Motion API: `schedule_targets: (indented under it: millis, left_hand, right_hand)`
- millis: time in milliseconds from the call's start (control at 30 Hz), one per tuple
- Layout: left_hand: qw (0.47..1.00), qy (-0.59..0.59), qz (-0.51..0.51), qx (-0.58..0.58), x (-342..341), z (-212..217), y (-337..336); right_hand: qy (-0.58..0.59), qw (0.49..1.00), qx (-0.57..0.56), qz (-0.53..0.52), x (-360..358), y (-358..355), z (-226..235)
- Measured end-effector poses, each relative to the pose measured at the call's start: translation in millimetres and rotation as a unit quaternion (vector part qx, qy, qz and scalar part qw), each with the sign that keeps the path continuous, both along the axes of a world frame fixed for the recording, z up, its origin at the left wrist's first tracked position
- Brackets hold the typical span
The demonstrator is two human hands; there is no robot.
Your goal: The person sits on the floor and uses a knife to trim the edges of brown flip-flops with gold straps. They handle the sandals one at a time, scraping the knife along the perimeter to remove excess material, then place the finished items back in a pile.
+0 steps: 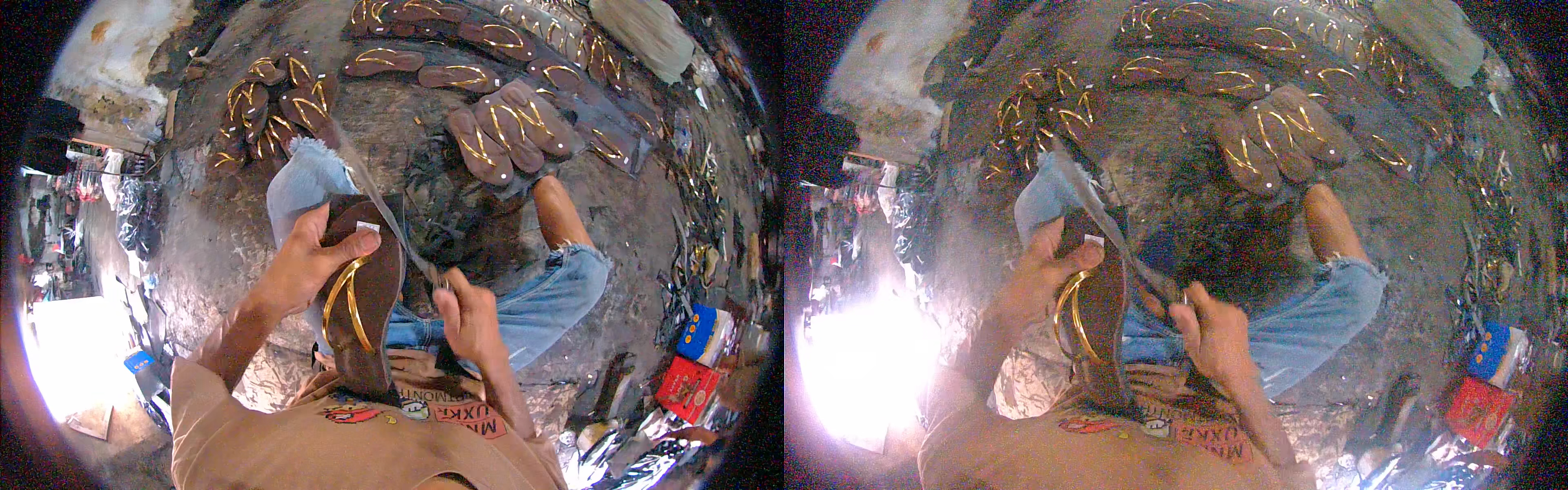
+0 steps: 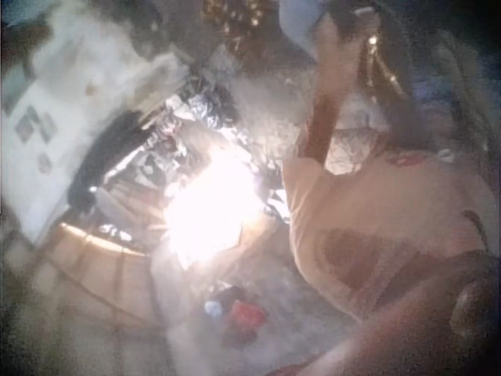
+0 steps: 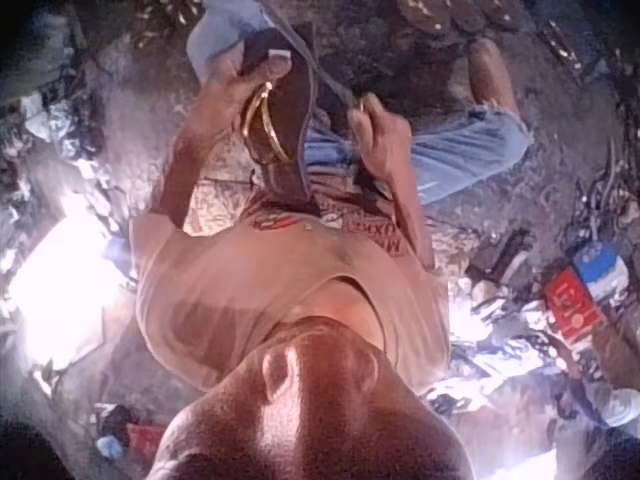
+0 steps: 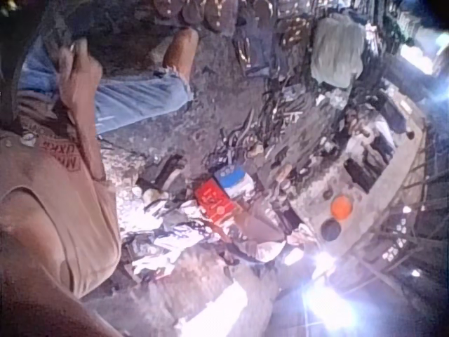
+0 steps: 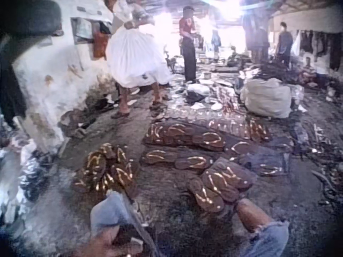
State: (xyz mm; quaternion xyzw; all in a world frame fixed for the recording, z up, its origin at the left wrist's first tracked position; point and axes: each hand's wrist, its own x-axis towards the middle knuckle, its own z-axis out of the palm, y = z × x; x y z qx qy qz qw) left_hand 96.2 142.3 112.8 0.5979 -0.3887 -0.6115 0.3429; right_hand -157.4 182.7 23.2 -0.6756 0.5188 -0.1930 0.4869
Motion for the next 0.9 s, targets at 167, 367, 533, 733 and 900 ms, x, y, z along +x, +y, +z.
schedule_targets:
  millis: [167, 367, 533, 733, 900]
  left_hand:
    - [0.999, -0.014, -0.026, 0.034, -0.2, 3.1, -13.3]
    - [0.995, -0.06, -0.068, 0.035, -7.9, 4.2, -18.9]
    - [0.986, 0.105, 0.041, -0.121, 0.2, -12.4, -26.1]
    - [0.941, 0.088, 0.206, -0.255, -33.2, -12.0, -52.3]
    - [0.883, 0.405, 0.231, -0.061, -96.2, -1.8, -43.2]
  right_hand:
    - [0.016, 0.997, -0.031, 0.072, -2.5, -65.7, 35.3]
    - [-0.018, 0.987, -0.024, 0.16, 12.7, -117.7, 43.6]
    - [-0.183, 0.98, 0.035, 0.073, 29.1, -141.3, 9.0]
    - [-0.205, 0.924, 0.018, -0.323, -33.3, -84.1, -3.1]
    - [-0.174, 0.952, -0.127, -0.217, -35.2, 12.2, 10.6]
